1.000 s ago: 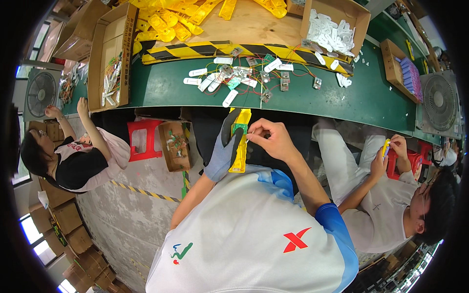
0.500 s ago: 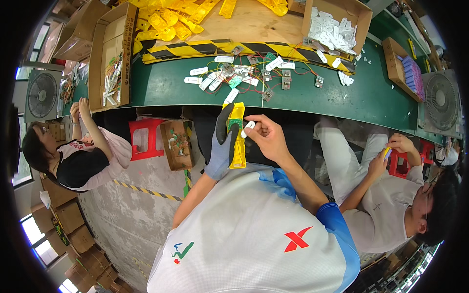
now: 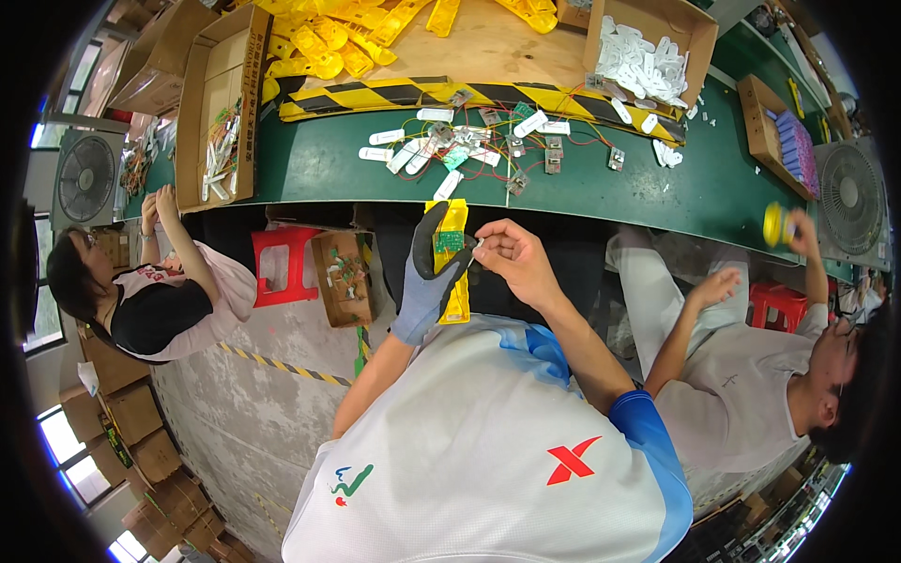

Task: The person assembles circuit boards into yellow plastic housings by hand.

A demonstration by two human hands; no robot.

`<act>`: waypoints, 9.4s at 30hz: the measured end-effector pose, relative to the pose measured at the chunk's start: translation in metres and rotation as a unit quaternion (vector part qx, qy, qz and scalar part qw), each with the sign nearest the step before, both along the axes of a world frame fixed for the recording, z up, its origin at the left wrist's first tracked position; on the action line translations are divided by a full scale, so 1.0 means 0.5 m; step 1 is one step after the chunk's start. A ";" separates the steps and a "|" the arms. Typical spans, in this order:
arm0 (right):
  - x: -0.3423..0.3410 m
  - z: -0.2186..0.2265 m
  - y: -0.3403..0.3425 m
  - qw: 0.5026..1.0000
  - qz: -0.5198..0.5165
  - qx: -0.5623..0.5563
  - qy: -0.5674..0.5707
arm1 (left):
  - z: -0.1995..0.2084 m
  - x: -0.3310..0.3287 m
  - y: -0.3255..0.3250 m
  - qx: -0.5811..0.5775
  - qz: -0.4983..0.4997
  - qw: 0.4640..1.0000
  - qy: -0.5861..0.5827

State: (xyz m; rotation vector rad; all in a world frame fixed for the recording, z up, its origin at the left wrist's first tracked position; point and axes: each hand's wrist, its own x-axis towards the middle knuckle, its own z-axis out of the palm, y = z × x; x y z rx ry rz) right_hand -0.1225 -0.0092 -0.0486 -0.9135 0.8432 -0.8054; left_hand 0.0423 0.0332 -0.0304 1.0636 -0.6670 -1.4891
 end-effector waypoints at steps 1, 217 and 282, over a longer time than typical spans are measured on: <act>0.000 0.006 -0.001 0.999 0.008 0.044 -0.021 | -0.007 -0.002 0.001 0.000 -0.001 1.000 0.000; 0.055 0.014 0.061 0.985 0.025 -0.170 0.034 | -0.009 0.039 0.058 -0.108 0.018 0.883 -0.456; -0.155 0.068 0.087 0.924 -0.075 -0.271 0.261 | -0.024 -0.106 -0.054 -0.150 -0.054 0.984 0.075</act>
